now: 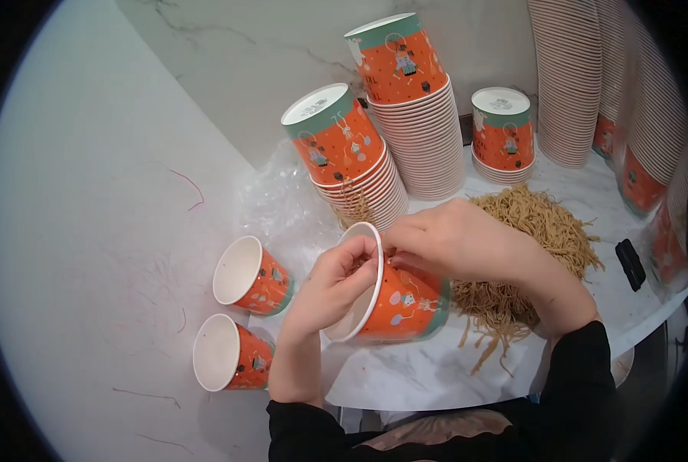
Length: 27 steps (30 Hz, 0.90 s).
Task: Threading and knotting strings through pre-punched holes in paper cups to add handles.
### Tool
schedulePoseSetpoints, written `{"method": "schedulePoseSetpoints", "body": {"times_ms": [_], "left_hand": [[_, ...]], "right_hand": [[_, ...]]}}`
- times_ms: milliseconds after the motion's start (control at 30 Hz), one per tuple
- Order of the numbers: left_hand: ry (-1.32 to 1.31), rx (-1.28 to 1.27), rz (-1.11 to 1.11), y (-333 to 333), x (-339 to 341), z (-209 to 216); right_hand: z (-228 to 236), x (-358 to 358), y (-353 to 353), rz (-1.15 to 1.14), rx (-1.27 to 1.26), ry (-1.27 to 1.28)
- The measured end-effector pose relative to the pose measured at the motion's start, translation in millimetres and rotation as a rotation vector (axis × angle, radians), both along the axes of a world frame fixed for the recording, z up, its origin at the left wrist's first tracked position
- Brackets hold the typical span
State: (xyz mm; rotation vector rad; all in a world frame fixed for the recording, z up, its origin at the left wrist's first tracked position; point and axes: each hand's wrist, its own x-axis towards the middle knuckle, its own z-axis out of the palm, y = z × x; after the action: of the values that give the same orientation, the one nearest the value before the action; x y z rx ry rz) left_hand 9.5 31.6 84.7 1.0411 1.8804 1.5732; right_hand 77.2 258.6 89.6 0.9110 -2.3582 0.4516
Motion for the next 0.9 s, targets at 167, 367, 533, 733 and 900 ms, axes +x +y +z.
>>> {"method": "schedulePoseSetpoints", "body": {"times_ms": [167, 367, 533, 733, 900], "left_hand": [[0.283, -0.139, 0.080, -0.3, 2.0, -1.5], [0.831, -0.223, 0.366, 12.4, 28.9, 4.3], [0.926, -0.145, 0.353, 8.5, 32.3, 6.2], [0.647, -0.074, 0.308, 9.4, 32.4, 11.3], [0.614, -0.001, 0.300, 7.5, 23.0, 5.4]], "right_hand": [[11.3, 7.9, 9.9, -0.036, 0.017, -0.023], [15.2, 8.9, 4.2, -0.138, -0.309, -0.527], [12.8, 10.8, -5.3, 0.108, -0.690, -0.676], [6.5, 19.0, -16.1, 0.040, -0.600, -0.481], [6.1, 18.0, -15.1, -0.074, -0.399, -0.292]]}}
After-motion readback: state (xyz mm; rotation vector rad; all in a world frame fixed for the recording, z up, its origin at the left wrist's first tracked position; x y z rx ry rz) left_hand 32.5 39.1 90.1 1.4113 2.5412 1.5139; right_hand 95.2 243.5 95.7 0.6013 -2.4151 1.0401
